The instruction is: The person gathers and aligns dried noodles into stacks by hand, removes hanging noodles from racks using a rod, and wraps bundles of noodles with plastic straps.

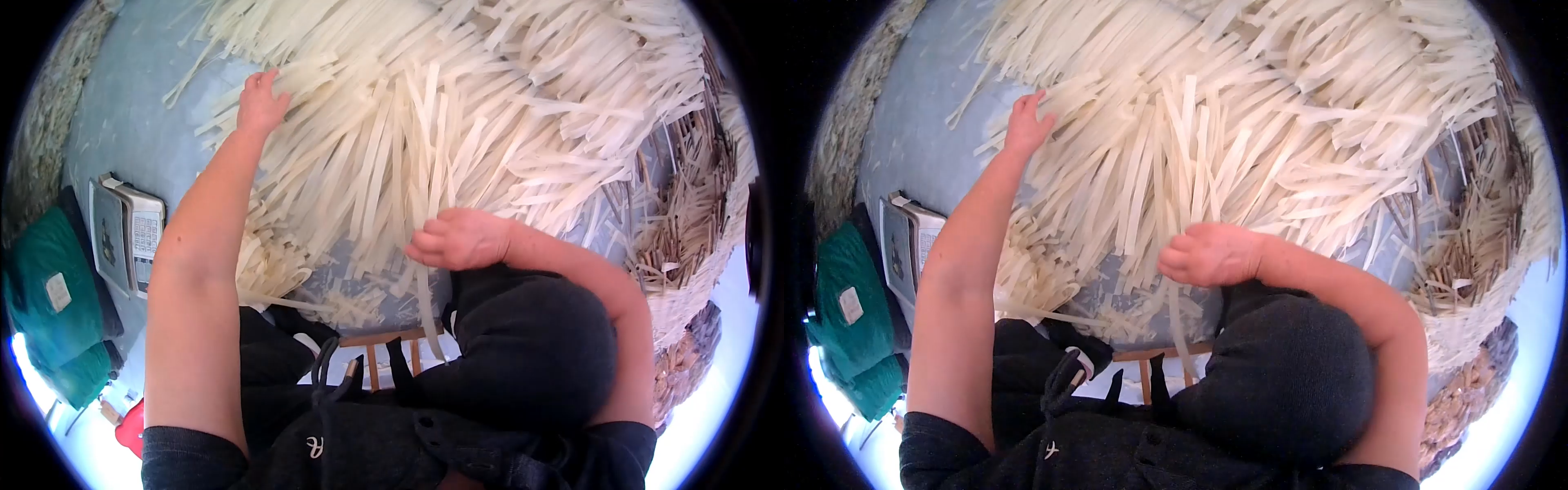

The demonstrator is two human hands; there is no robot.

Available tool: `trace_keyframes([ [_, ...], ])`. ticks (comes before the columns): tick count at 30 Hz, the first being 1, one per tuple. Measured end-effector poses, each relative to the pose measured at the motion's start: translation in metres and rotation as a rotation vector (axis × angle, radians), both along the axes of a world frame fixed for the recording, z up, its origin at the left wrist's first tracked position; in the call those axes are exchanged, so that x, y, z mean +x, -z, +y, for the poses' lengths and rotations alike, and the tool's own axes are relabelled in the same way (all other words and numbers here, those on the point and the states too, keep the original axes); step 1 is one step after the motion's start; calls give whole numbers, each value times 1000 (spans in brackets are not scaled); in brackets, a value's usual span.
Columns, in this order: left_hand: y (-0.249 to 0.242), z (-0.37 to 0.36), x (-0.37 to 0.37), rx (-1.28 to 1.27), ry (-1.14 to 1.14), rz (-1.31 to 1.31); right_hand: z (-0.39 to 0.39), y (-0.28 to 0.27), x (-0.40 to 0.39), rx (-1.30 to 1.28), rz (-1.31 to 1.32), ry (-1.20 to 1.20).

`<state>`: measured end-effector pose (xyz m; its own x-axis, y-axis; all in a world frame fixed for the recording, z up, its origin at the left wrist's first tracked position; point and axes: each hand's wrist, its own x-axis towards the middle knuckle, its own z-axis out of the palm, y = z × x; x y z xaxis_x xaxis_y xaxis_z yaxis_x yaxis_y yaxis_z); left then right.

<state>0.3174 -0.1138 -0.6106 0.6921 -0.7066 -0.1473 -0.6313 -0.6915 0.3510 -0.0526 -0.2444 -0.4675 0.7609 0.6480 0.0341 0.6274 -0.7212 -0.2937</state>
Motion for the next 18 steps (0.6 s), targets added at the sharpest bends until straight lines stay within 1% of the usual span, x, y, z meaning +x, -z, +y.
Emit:
trace_keyframes([
  [1,3,-1,1,21,26,-17,-3,-4,7,31,-9,76],
  [2,6,-3,3,25,34,-13,-4,-3,9,34,-5,84],
  [4,12,-8,6,68,-2,-28,-8,-2,12,2,-152,145],
  [5,15,-8,8,66,-4,-26,-9,4,9,0,-150,143],
  [7,20,-5,11,83,32,-16,-10,22,-1,-106,106,312],
  [8,22,-4,14,83,28,-13,-15,27,-5,-106,108,308],
  [10,18,-4,14,152,58,153,-28,37,-11,-122,-55,753],
  [11,16,-5,15,154,57,158,-30,40,-15,-122,-50,751],
  [13,-18,-12,4,416,108,166,-33,46,-24,377,369,1418],
  [14,-20,-12,4,416,107,166,-35,62,-34,377,370,1418],
  [15,-21,-12,4,403,133,221,-37,87,-48,299,368,1494],
  [16,-23,-11,5,392,160,275,-36,94,-49,222,365,1569],
  [17,-25,-12,4,396,160,269,-35,99,-50,229,364,1569],
  [18,-27,-15,1,465,297,273,-32,94,-44,463,541,1642],
])
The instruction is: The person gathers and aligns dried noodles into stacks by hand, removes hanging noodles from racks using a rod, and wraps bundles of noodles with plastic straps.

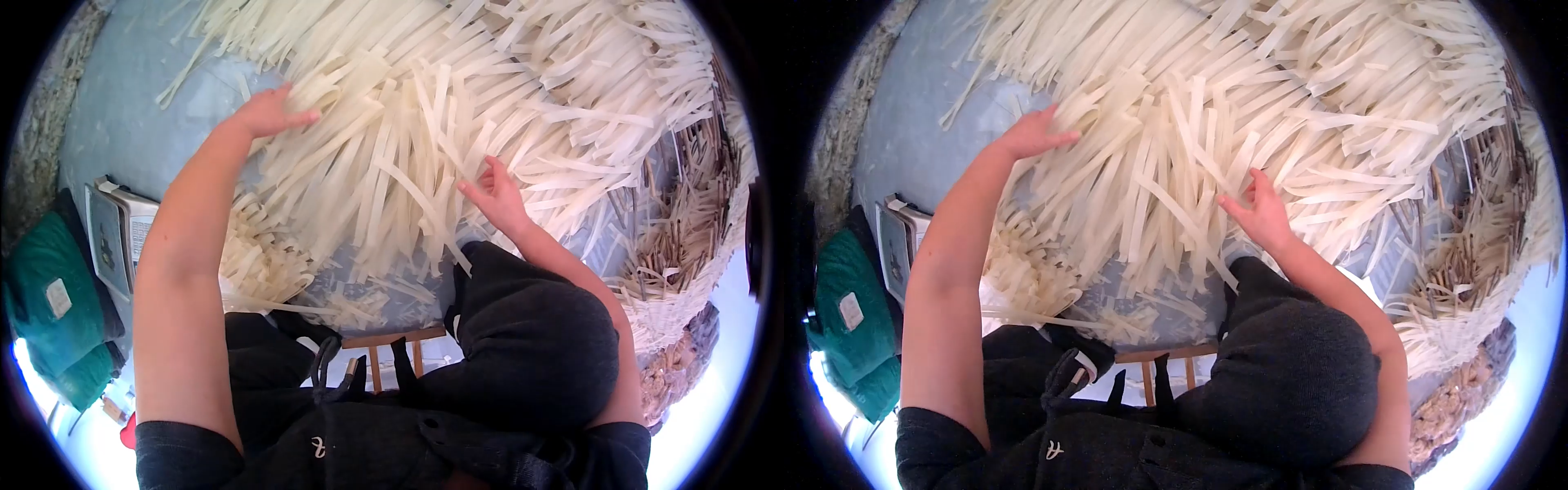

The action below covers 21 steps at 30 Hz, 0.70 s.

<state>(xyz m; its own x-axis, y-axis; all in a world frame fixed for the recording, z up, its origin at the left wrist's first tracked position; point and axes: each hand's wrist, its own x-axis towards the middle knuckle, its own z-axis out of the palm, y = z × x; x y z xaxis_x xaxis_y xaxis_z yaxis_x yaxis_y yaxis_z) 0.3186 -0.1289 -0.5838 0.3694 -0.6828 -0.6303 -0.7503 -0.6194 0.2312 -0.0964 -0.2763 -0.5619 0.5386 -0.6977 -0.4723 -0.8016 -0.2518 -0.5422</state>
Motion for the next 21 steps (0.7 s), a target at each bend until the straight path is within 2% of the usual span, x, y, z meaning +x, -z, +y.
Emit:
trace_keyframes([
  [1,-4,-3,-6,54,140,30,5,-3,4,250,-13,123],
  [5,-20,-14,-49,77,110,67,23,16,8,391,-193,202],
  [7,-25,-14,-61,175,161,211,19,13,12,554,30,180],
  [8,-15,-9,-66,178,164,208,18,11,14,556,27,183],
  [10,1,0,-78,-14,179,150,14,5,19,707,2,221],
  [11,1,1,-84,-17,181,142,14,4,21,704,-7,219],
  [13,-17,-4,-114,21,36,291,16,1,21,800,-70,261],
  [21,-32,-1,-166,-101,-266,331,10,-15,22,1005,-67,294],
])
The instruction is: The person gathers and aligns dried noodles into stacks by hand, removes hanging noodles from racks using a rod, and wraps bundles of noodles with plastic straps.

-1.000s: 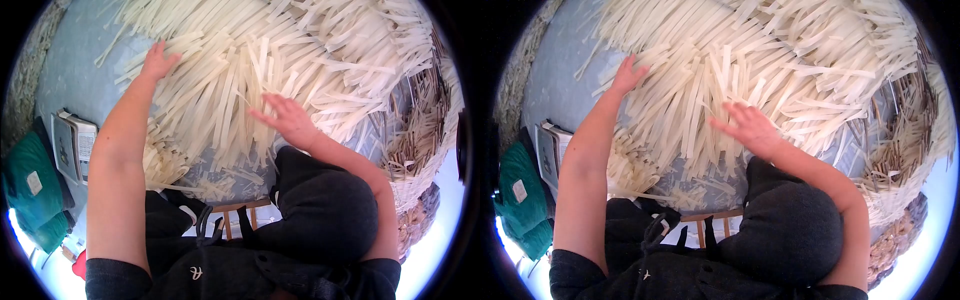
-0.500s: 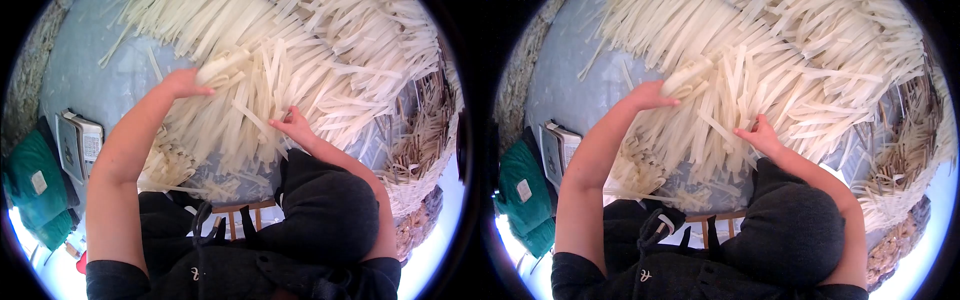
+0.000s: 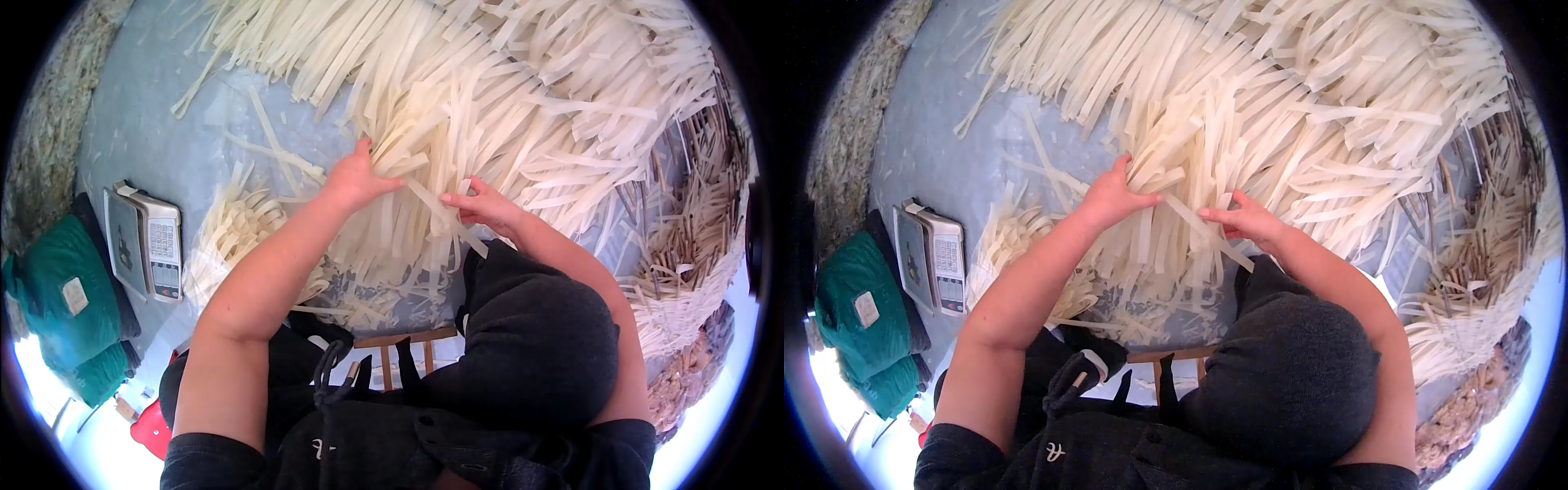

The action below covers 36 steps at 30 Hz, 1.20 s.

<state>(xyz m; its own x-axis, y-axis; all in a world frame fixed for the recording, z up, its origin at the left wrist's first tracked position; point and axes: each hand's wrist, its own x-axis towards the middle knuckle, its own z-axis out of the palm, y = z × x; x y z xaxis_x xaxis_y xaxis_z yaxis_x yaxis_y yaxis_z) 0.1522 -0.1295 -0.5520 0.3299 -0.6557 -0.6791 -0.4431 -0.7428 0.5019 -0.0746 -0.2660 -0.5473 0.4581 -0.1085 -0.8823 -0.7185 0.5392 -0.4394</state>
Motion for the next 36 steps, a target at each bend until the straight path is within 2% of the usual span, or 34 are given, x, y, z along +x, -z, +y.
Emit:
trace_keyframes([
  [2,-4,5,-7,-4,-35,-16,-1,-1,0,9,-2,-28],
  [4,1,13,-13,-178,-192,-263,-6,0,4,79,18,-177],
  [8,15,25,-23,-314,-196,-280,0,13,7,-44,17,-161],
  [10,25,23,-17,-100,-161,-182,4,4,10,-26,-54,-56],
  [14,35,11,-8,21,-185,-140,9,11,7,97,-172,48],
  [16,25,7,-8,96,-214,70,11,11,8,120,-178,55],
  [20,5,12,-27,16,-77,-18,16,4,4,262,-217,59],
  [22,-9,11,-38,-106,-43,137,21,12,2,373,-286,146],
  [23,-5,14,-42,-109,-50,132,22,15,0,372,-289,137],
  [26,11,22,-53,-209,-164,30,26,14,0,336,-315,154],
  [28,12,21,-55,0,-472,-45,28,11,2,267,-263,115],
  [29,14,21,-55,-1,-473,-46,30,14,1,266,-264,114],
  [31,13,21,-51,5,-284,534,34,20,2,222,-338,91],
  [35,0,25,-73,-102,-389,646,29,11,-8,341,-312,122],
  [36,0,27,-78,-93,-458,779,30,9,-11,331,-284,99],
])
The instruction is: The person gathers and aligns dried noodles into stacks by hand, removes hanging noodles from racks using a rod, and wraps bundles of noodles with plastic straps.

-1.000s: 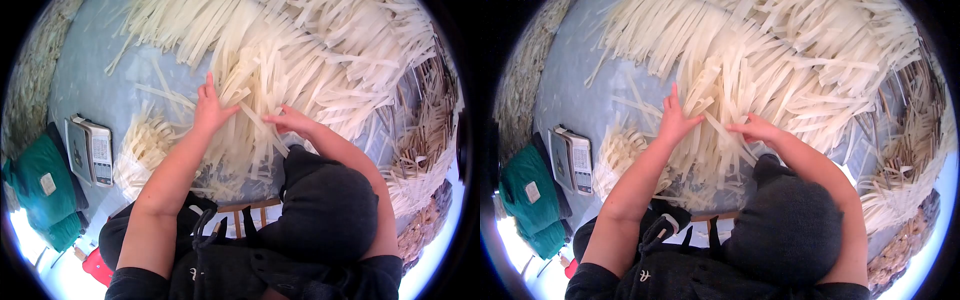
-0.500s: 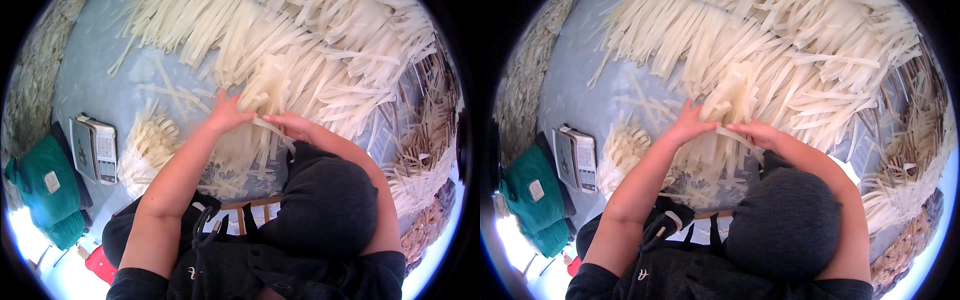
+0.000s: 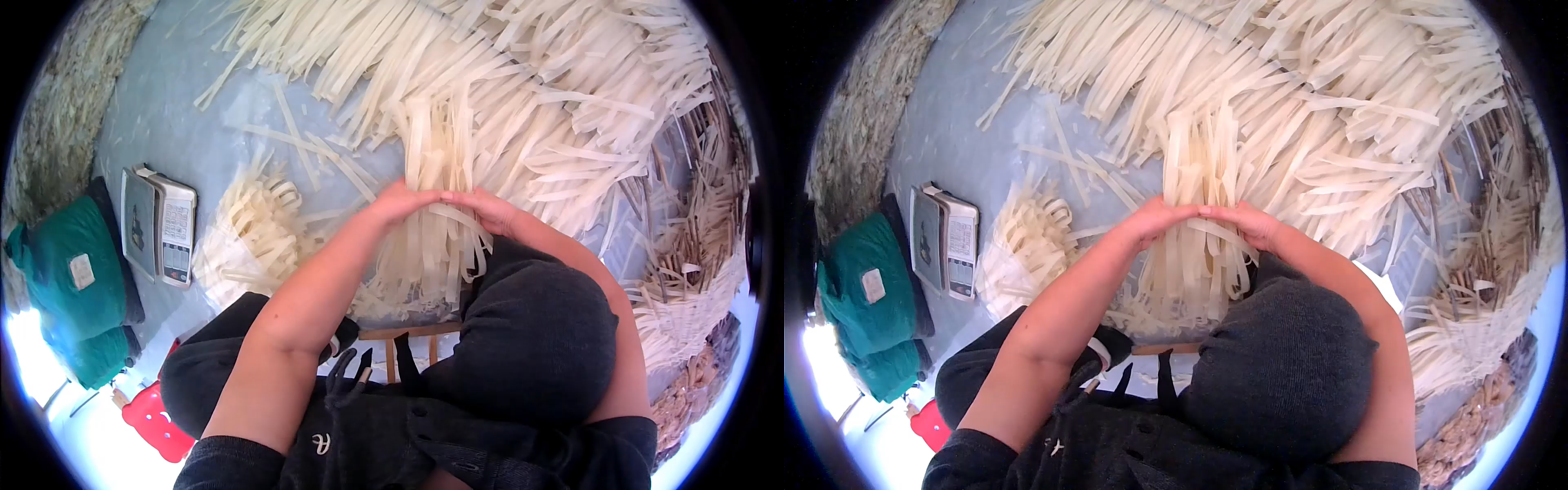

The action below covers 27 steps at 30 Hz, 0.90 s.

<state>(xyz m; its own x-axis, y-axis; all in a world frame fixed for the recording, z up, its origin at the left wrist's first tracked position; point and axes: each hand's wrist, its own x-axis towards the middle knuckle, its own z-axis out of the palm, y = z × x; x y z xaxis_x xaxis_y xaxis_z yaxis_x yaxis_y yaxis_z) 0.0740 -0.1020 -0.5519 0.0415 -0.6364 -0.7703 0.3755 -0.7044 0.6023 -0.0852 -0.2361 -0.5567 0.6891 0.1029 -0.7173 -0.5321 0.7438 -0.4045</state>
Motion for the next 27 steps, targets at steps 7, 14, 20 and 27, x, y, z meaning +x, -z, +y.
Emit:
trace_keyframes([
  [7,-28,40,-17,-43,-199,108,21,-57,2,-258,-77,-208],
  [14,-121,58,15,-67,-487,-64,22,-139,64,-622,-184,-296],
  [20,-130,82,25,-343,-673,127,34,-180,105,-737,-245,-438],
  [27,31,123,-12,-48,-780,341,44,-12,73,-687,140,-541],
])
